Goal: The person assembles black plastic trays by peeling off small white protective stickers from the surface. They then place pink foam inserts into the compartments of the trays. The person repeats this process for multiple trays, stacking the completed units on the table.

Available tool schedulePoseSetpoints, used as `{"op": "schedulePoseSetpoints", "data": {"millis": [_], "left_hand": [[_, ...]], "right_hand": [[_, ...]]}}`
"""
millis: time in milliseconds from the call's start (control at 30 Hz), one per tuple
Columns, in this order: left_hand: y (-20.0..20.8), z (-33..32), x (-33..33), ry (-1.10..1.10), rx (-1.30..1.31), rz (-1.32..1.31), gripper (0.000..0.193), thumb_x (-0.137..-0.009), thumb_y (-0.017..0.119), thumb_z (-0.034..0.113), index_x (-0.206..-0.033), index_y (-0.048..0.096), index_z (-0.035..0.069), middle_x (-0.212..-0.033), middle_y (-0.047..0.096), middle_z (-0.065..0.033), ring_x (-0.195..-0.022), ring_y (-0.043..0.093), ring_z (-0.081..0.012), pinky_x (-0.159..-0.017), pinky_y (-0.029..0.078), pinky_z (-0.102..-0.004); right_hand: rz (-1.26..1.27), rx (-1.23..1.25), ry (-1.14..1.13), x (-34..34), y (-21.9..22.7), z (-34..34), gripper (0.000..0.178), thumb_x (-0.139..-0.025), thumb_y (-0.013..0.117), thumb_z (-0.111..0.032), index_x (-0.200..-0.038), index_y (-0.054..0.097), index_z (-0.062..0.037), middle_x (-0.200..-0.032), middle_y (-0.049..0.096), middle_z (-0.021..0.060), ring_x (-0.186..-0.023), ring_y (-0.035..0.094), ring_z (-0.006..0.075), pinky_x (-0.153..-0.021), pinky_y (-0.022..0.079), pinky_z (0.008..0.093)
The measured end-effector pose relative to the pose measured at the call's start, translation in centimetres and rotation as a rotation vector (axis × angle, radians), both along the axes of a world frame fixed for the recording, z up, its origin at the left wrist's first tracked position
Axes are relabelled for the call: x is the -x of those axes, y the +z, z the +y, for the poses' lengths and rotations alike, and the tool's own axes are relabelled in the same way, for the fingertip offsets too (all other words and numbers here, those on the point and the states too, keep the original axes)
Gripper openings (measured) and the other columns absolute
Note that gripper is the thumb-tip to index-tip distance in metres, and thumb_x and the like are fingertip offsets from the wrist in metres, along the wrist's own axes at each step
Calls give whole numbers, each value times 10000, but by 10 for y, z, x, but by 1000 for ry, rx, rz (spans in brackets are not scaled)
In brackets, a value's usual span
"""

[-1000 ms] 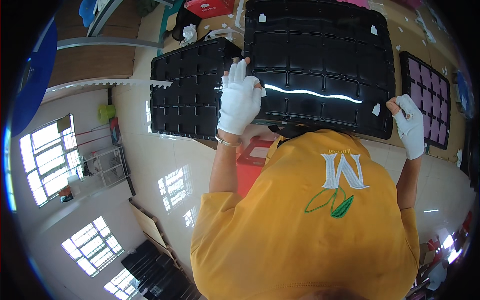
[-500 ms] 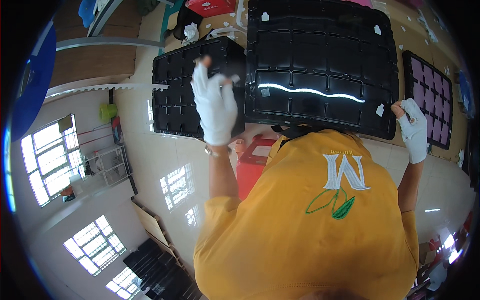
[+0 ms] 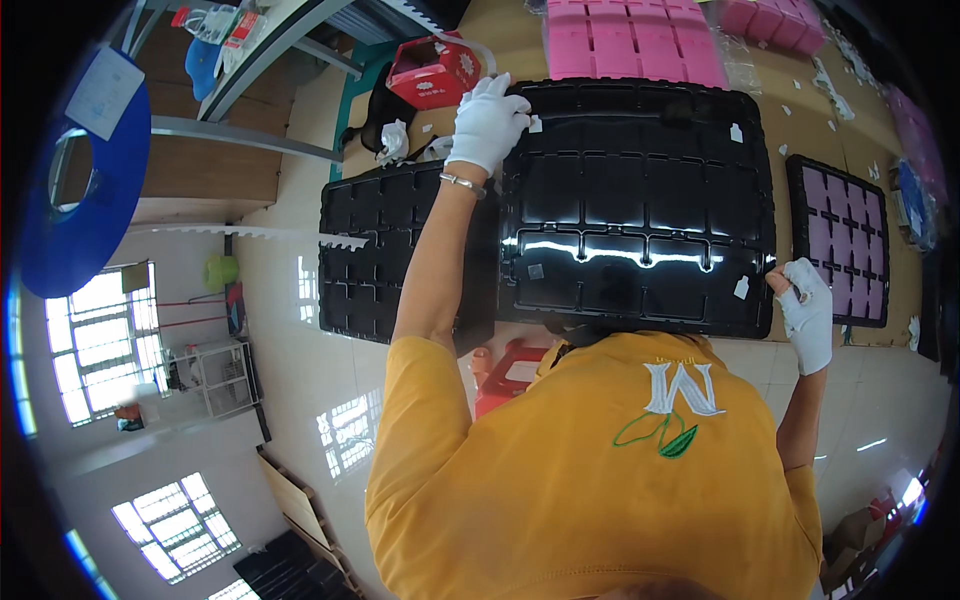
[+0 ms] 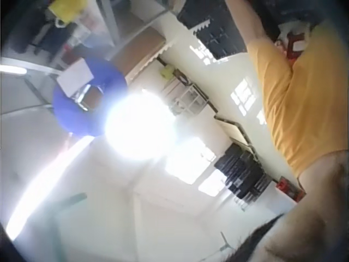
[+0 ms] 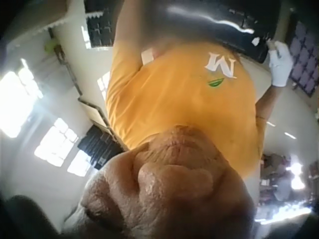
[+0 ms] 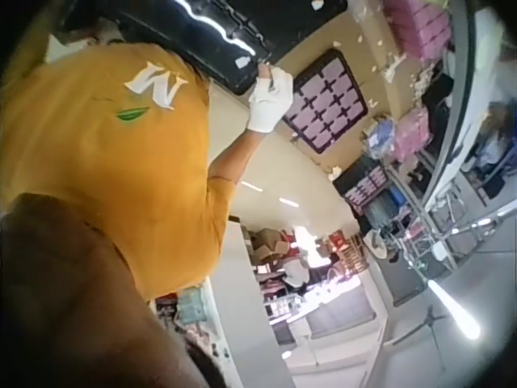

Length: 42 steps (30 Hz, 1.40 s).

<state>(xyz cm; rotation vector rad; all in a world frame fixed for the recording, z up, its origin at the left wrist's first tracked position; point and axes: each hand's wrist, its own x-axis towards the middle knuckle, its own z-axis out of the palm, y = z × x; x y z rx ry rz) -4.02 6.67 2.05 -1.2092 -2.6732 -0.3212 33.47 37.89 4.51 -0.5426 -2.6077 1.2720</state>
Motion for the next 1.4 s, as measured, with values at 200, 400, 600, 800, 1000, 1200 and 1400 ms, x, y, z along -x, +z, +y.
{"op": "schedulePoseSetpoints", "data": {"millis": [200,400,600,800,1000,1200,1400], "left_hand": [[0,12,5,99,45,-82,267,-730,756,278,-947,730,125,-1391,525,-177,-1288,490,-332,-1068,406,-401],[-9,12,5,100,-42,-22,202,-753,718,200,-933,734,111,-1345,571,-143,-1214,546,-338,-1037,430,-398],[-13,8,0,55,-36,-79,134,-798,660,146,-908,737,146,-1333,566,-68,-1258,497,-280,-1031,379,-468],[7,14,-8,50,83,-92,146,-769,681,132,-912,686,102,-1364,551,-127,-1275,496,-335,-1069,378,-467],[3,10,-19,9,166,109,151,-801,659,137,-948,686,120,-1336,569,-87,-1254,512,-308,-1053,375,-494],[2,10,-21,29,69,23,121,-813,660,160,-918,691,108,-1304,586,-72,-1236,522,-302,-1038,380,-497],[-4,6,-18,17,54,120,167,-827,643,156,-986,691,144,-1283,586,-61,-1219,525,-277,-1017,384,-538]], "right_hand": [[-15,37,-30,-1,-7,-2,140,-858,694,-90,-849,612,23,-767,515,36,-706,474,123,-650,390,262],[37,74,-2,4,-4,-6,150,-857,700,-99,-860,621,27,-764,517,46,-690,470,132,-641,386,267],[102,40,-7,-2,-15,1,149,-861,699,-105,-862,626,25,-761,525,48,-686,476,130,-635,386,264],[54,79,1,5,-5,-3,154,-859,703,-116,-862,631,20,-756,530,53,-682,485,138,-633,393,272],[60,85,-16,6,-7,0,153,-853,700,-115,-853,629,20,-754,529,62,-680,493,150,-635,399,279],[50,69,8,8,-8,0,147,-850,699,-109,-851,629,20,-748,523,65,-680,491,156,-631,397,280],[36,55,-12,4,-9,1,157,-858,699,-121,-851,628,19,-749,524,60,-682,489,152,-632,396,280]]}}
